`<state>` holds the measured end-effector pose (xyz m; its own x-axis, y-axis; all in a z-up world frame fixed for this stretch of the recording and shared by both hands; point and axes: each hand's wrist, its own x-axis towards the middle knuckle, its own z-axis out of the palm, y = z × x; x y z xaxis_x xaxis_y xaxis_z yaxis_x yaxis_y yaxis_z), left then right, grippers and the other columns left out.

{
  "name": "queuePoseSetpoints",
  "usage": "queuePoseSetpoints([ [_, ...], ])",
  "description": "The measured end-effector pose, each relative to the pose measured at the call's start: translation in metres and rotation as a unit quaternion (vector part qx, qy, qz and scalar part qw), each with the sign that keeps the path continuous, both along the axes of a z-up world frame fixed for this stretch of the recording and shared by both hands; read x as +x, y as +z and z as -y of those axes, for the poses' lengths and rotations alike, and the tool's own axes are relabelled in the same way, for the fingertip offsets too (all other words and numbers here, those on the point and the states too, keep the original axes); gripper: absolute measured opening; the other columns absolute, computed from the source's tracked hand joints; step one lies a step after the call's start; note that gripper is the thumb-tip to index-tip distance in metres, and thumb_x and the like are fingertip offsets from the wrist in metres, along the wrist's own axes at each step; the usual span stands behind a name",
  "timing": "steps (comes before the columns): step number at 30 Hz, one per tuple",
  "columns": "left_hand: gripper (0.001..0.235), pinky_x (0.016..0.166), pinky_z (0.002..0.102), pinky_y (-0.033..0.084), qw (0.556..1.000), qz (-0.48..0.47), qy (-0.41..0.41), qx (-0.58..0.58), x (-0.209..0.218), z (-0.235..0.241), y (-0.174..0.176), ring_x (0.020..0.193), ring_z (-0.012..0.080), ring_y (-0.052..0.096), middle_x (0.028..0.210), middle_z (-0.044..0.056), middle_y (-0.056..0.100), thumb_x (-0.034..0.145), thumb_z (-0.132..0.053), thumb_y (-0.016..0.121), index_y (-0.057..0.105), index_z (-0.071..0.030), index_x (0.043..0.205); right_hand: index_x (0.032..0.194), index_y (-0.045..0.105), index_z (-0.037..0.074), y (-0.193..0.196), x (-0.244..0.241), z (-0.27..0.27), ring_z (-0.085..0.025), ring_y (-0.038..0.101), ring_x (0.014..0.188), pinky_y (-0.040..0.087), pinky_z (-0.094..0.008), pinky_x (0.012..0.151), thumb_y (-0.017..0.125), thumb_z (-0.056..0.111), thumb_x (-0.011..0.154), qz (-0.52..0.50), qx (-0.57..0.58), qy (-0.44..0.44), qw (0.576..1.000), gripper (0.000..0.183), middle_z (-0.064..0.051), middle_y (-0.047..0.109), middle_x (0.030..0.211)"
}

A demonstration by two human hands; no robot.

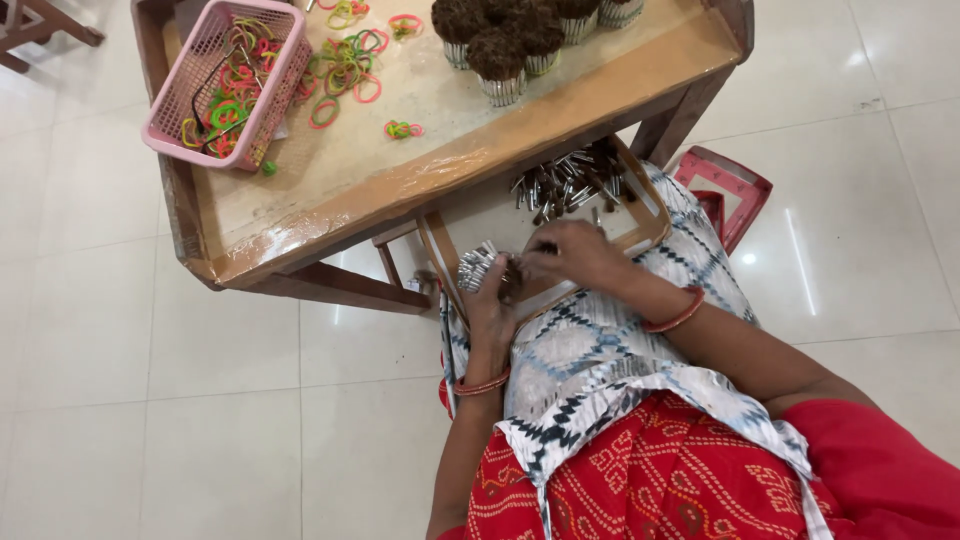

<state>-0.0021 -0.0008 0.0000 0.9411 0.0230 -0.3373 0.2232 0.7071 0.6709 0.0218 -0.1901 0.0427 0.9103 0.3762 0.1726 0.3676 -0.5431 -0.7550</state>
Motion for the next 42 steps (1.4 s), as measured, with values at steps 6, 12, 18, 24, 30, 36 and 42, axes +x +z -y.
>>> queuePoseSetpoints([
  [6,0.019,0.069,0.029,0.06,0.99,0.016,0.007,-0.138,0.001,-0.01,-0.01,0.097,0.016,0.07,0.1,0.001,0.07,0.093,-0.016,0.077,0.068,-0.008,0.108,0.101,0.079,0.014,-0.001,0.017,0.036,-0.033,0.07,0.093,0.056,-0.045,0.082,0.07,0.016,0.088,0.054,-0.143,-0.125,0.98,0.016,-0.013,0.071,0.098],
  [12,0.019,0.064,0.025,0.057,0.983,0.009,0.026,-0.182,-0.001,-0.016,-0.012,0.098,0.0121,0.067,0.103,-0.002,0.07,0.094,-0.018,0.076,0.067,-0.01,0.109,0.098,0.08,0.013,-0.002,0.038,-0.002,-0.036,0.069,0.091,0.055,-0.049,0.075,0.068,0.013,0.081,0.084,-0.152,-0.076,0.982,0.02,-0.013,0.072,0.095],
  [18,0.019,0.064,0.024,0.057,0.98,0.034,0.034,-0.192,0.004,-0.021,-0.027,0.099,0.0125,0.067,0.105,-0.001,0.07,0.096,-0.019,0.074,0.066,-0.009,0.111,0.085,0.075,0.009,-0.056,0.047,-0.005,-0.036,0.071,0.092,0.057,-0.049,0.081,0.068,0.018,0.084,0.066,-0.265,-0.035,0.961,0.012,-0.015,0.072,0.093],
  [24,0.019,0.067,0.024,0.058,0.976,0.044,0.022,-0.214,0.0,-0.018,-0.014,0.099,0.0142,0.067,0.106,0.0,0.069,0.097,-0.018,0.074,0.066,-0.009,0.111,0.089,0.075,0.005,-0.019,0.019,-0.025,-0.039,0.072,0.091,0.055,-0.051,0.081,0.068,0.024,0.079,-0.097,-0.214,-0.042,0.971,0.022,-0.019,0.074,0.093],
  [30,0.018,0.066,0.024,0.057,0.98,0.039,0.048,-0.188,0.0,-0.022,-0.021,0.099,0.0147,0.067,0.107,0.001,0.07,0.097,-0.016,0.074,0.067,-0.01,0.112,0.091,0.074,0.003,-0.04,0.02,-0.044,-0.041,0.072,0.089,0.057,-0.051,0.079,0.065,0.023,0.088,-0.05,-0.234,-0.009,0.971,0.022,-0.023,0.072,0.095],
  [36,0.019,0.064,0.024,0.058,0.99,0.001,0.051,-0.131,0.001,-0.018,-0.008,0.096,0.0147,0.069,0.104,0.001,0.072,0.094,-0.015,0.075,0.068,-0.008,0.109,0.09,0.072,0.004,-0.042,0.021,-0.044,-0.037,0.073,0.09,0.057,-0.05,0.076,0.065,0.012,0.087,0.063,-0.197,0.028,0.978,0.012,-0.018,0.073,0.094],
  [42,0.017,0.065,0.03,0.06,0.999,-0.01,-0.019,0.025,0.002,-0.004,-0.002,0.08,0.0175,0.07,0.092,0.008,0.073,0.091,-0.013,0.077,0.07,-0.004,0.105,0.094,0.074,0.002,-0.004,0.013,-0.007,-0.03,0.076,0.078,0.058,-0.043,0.071,0.077,0.023,0.083,-0.136,0.065,-0.097,0.984,0.024,-0.015,0.075,0.085],
])
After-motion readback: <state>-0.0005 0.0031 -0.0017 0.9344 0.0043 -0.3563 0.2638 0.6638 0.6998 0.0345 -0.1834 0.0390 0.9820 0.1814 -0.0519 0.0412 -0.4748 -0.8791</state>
